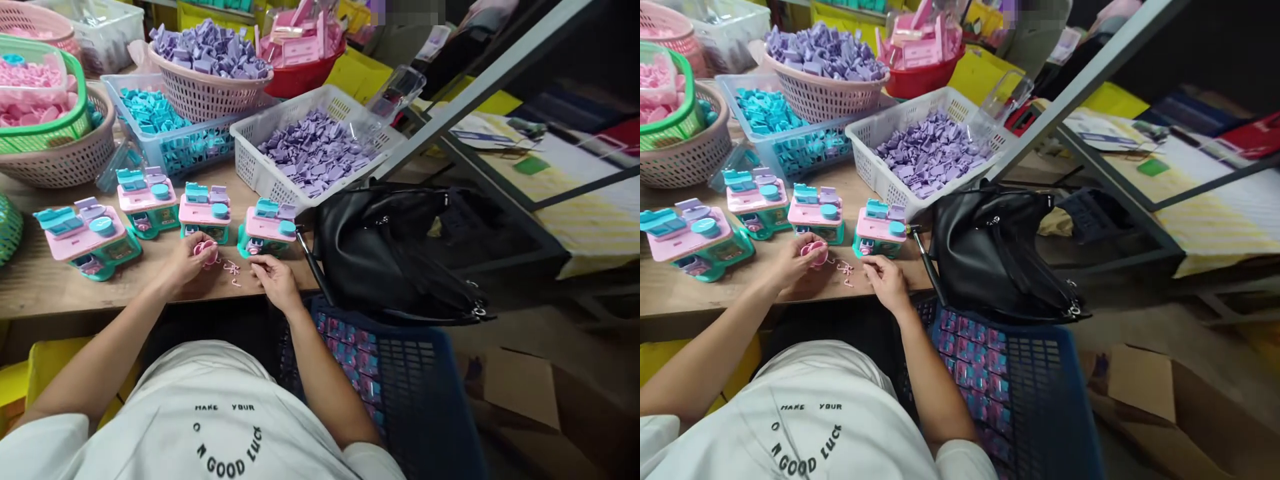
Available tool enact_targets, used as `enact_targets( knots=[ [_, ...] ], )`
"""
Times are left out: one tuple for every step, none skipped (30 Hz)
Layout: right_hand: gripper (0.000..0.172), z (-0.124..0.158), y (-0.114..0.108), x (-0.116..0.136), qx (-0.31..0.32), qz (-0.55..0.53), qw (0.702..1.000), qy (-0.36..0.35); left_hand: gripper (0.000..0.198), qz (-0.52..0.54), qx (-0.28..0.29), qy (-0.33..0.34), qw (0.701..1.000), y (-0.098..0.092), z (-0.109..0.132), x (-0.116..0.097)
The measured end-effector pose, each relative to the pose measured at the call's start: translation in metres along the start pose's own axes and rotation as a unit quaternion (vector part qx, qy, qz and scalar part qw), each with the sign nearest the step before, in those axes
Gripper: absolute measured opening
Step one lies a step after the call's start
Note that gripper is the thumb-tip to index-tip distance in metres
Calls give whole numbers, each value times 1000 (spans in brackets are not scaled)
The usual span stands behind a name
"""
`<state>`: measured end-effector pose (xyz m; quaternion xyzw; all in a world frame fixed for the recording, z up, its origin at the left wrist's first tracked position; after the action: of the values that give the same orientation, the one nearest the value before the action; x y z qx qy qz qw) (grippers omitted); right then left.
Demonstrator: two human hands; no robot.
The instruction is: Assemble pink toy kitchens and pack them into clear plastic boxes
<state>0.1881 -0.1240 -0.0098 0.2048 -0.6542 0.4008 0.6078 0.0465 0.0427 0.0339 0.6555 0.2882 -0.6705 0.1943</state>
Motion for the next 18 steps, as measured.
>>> enact_targets(
  knots=[
    [27, -1, -1, 2, 15, 7, 1000, -14, 43, -12, -22, 4, 1000, -3, -3, 4],
    [24, -2, 0, 5, 29, 22, 999, -35, 41, -26, -42, 9, 999, -6, -5, 8],
    [21, -2, 2, 9, 40, 44, 997, -59, 39, -40, -61, 14, 997, -8, -7, 12],
    [18, -1, 6, 13, 45, 68, 994, -77, 37, -53, -73, 20, 996, -9, -7, 14],
    [17, 0, 9, 16, 48, 92, 991, -87, 35, -65, -78, 25, 994, -9, -7, 15],
    [15, 1, 12, 18, 48, 113, 989, -87, 33, -77, -76, 32, 994, -7, -5, 15],
    [14, 2, 15, 19, 43, 131, 987, -83, 31, -88, -68, 38, 993, -4, -3, 15],
    [14, 2, 18, 20, 37, 145, 985, -80, 29, -99, -56, 44, 992, 0, 0, 13],
    [12, 3, 20, 21, 32, 157, 984, -79, 27, -111, -43, 52, 992, 4, 3, 11],
    [11, 3, 22, 22, 31, 167, 982, -82, 25, -124, -32, 60, 990, 7, 6, 9],
    [11, 3, 23, 23, 34, 176, 980, -87, 24, -139, -25, 69, 988, 10, 8, 7],
    [12, 3, 24, 25, 37, 181, 978, -92, 23, -155, -20, 77, 985, 12, 11, 5],
    [13, 3, 24, 26, 37, 183, 978, -95, 22, -170, -16, 83, 982, 13, 12, 4],
    [14, 3, 23, 27, 31, 180, 978, -97, 22, -183, -13, 89, 979, 14, 13, 4],
    [15, 4, 20, 29, 20, 173, 980, -98, 20, -192, -9, 93, 977, 14, 13, 4],
    [15, 4, 17, 30, 3, 164, 982, -96, 19, -197, -5, 98, 976, 13, 13, 5],
    [16, 6, 14, 31, -17, 154, 984, -93, 17, -197, 0, 104, 975, 13, 13, 5],
    [16, 7, 10, 32, -36, 145, 985, -89, 16, -193, 9, 108, 975, 13, 12, 6]
  ],
)
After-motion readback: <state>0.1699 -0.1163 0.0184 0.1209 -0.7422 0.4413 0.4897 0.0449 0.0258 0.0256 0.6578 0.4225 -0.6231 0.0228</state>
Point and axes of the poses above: each hand's wrist, its own z-axis away from the middle knuckle, its own y-axis out of the palm, x = y × z, the point moved 5 cm from there along -z, towards the middle knuckle, and after that the axes turned 10 degrees about y, right-handed, at the moved point
